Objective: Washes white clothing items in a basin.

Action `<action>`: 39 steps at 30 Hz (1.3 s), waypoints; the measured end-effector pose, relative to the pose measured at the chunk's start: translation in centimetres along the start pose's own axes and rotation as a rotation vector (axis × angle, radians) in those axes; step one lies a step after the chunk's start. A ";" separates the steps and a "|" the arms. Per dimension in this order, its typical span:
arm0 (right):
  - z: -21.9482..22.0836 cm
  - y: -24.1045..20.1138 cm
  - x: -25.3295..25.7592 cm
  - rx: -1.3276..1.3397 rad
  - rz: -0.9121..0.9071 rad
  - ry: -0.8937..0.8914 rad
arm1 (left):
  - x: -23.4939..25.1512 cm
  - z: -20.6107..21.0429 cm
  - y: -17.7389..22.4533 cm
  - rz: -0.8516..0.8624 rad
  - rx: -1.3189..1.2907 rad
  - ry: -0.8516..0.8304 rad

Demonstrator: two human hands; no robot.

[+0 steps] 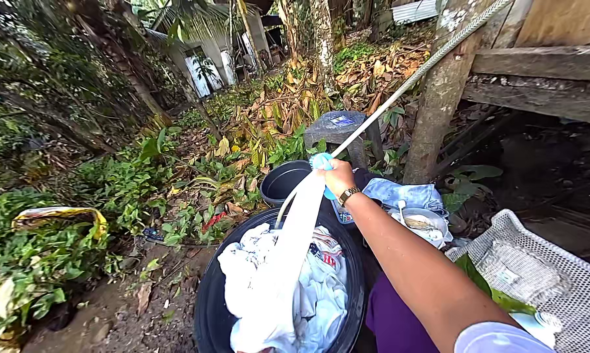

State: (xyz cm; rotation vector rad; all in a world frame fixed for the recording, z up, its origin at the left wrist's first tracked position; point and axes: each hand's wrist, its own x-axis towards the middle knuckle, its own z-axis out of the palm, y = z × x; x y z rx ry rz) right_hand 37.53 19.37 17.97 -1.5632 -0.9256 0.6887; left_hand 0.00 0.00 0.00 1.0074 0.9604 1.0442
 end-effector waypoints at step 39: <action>13.8 19.8 -12.6 -1.153 0.177 -1.642 | 4.8 -6.9 0.4 -0.239 1.152 0.907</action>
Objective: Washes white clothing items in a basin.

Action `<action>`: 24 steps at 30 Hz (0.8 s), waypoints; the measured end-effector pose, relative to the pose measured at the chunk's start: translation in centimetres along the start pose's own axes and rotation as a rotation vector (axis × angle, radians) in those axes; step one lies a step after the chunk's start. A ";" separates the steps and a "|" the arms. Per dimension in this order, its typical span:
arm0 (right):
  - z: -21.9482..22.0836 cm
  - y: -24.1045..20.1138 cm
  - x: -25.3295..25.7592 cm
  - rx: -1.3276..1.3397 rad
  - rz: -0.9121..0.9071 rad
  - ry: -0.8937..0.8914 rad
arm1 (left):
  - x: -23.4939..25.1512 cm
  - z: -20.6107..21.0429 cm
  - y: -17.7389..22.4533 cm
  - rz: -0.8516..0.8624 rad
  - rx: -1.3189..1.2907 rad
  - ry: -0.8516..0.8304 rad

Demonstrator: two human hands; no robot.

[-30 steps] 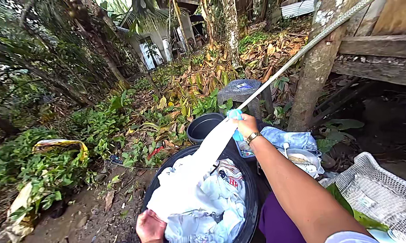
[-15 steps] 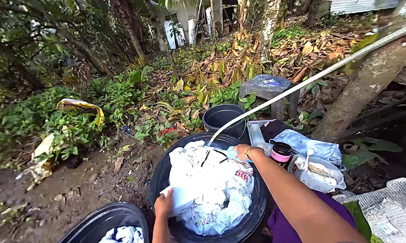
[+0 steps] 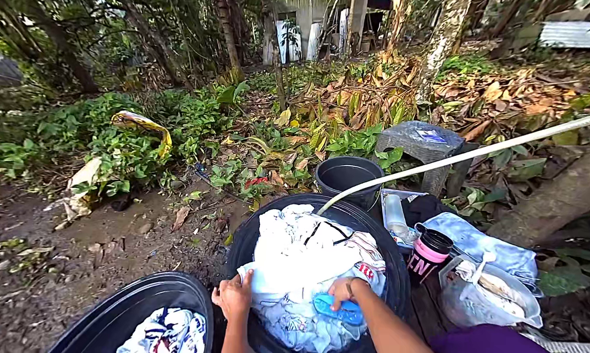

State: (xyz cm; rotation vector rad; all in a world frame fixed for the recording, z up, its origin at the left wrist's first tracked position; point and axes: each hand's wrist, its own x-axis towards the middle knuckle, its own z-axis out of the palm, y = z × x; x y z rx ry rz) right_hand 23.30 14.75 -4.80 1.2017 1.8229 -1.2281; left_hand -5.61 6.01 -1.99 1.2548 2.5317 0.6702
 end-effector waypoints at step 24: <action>0.4 -10.9 -0.8 0.240 -0.072 0.806 | 0.4 -0.8 0.8 -0.040 -0.007 -0.150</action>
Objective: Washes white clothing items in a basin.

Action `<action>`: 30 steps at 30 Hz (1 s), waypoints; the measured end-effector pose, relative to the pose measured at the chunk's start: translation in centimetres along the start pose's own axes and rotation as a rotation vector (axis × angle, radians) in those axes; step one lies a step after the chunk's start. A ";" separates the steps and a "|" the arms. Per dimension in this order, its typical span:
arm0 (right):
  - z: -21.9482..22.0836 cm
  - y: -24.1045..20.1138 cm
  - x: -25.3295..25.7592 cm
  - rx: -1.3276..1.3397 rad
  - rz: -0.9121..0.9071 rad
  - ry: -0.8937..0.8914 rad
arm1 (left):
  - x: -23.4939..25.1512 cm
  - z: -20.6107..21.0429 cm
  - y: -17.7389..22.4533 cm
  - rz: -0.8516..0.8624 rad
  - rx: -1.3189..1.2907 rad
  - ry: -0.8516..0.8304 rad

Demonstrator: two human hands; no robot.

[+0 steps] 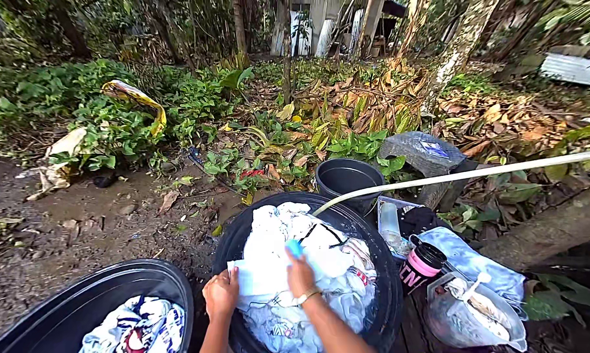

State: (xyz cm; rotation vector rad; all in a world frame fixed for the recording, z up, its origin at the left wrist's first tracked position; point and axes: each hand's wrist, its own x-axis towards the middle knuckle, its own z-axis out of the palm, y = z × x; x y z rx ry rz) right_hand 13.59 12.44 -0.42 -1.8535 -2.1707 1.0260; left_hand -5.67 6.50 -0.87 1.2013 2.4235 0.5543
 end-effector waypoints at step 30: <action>-14.6 9.6 1.5 -0.112 0.485 0.232 | -0.2 0.3 0.8 -0.029 0.124 0.017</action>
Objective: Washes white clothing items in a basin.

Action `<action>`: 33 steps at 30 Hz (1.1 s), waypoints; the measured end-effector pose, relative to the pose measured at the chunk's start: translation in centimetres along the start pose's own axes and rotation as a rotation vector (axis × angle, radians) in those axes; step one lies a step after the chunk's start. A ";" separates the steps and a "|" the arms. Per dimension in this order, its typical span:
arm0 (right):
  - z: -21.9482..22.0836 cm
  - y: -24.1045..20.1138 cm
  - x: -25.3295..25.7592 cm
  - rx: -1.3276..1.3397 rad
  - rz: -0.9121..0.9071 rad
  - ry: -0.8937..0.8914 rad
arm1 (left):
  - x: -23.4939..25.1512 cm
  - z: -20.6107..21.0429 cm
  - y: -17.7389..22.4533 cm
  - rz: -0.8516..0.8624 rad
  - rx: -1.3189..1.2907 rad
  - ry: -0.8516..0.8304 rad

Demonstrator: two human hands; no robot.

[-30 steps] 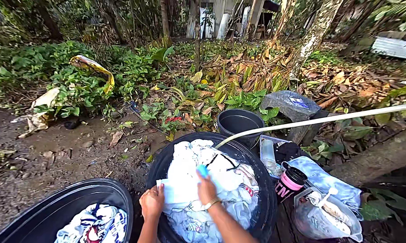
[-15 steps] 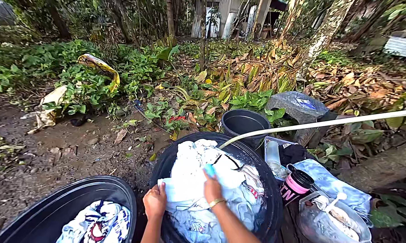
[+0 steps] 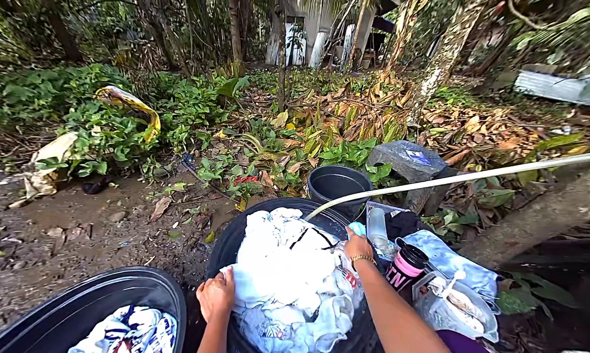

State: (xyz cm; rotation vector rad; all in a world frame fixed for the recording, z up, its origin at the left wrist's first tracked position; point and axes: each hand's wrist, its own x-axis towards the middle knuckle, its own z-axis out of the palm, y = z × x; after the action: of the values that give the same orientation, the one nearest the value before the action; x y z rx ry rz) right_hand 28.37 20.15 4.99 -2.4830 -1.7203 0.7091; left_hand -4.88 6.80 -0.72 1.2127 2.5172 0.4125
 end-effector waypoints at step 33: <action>-14.7 1.6 -4.1 0.635 -0.377 0.144 | -0.8 -20.5 13.8 0.668 -1.336 -0.369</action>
State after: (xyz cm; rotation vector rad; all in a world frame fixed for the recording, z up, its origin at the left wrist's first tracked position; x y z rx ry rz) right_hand 34.28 19.09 19.10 -1.6920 -1.5316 0.8425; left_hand -2.92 11.99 23.37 1.2209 0.9564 1.4980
